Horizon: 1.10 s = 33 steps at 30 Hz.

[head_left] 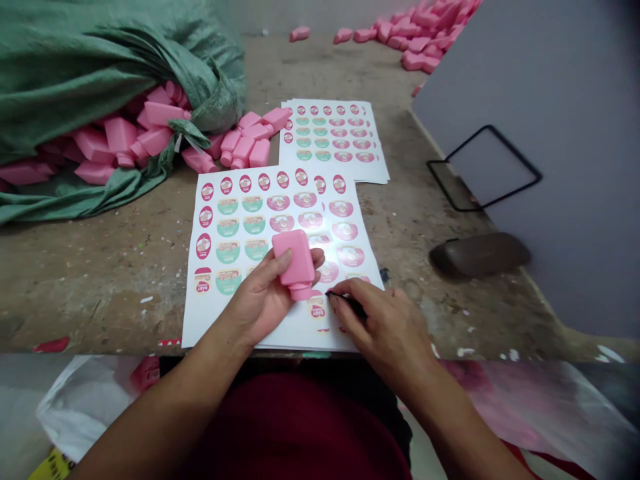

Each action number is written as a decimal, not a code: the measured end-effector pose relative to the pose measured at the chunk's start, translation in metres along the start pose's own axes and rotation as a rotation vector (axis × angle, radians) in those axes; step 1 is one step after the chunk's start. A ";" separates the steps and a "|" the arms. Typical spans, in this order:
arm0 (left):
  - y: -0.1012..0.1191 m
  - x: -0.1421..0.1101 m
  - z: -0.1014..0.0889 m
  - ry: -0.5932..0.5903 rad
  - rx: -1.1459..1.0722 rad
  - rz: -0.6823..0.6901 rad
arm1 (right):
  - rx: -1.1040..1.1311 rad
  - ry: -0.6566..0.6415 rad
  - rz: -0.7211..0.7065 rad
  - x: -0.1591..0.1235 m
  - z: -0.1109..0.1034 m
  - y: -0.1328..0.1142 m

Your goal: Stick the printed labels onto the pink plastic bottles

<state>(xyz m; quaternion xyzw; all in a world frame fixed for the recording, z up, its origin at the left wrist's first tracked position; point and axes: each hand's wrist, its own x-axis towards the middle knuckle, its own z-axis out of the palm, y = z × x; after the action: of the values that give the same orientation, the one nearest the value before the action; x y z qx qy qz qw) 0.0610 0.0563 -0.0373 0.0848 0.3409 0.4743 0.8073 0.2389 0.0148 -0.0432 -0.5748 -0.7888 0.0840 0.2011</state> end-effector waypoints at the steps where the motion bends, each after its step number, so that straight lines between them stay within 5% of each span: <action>1: 0.000 0.000 0.000 0.001 0.003 -0.001 | -0.014 -0.002 -0.015 0.000 0.001 0.000; 12: 0.002 -0.001 0.004 0.008 -0.025 -0.061 | -0.147 0.053 0.031 0.010 0.009 0.000; 17: 0.006 0.000 0.002 0.062 -0.026 -0.061 | 0.451 -0.099 0.358 0.011 -0.003 0.008; 20: 0.004 -0.002 0.001 0.032 0.042 -0.038 | 0.760 -0.021 0.504 0.009 -0.015 0.012; 33: -0.015 -0.025 0.014 -0.099 0.153 0.055 | 0.865 -0.009 0.427 0.018 -0.027 -0.006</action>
<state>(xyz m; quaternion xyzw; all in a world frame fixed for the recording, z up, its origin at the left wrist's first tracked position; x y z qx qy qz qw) 0.0729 0.0302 -0.0217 0.1787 0.3332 0.4640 0.8011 0.2399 0.0271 -0.0130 -0.5872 -0.5465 0.4466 0.3964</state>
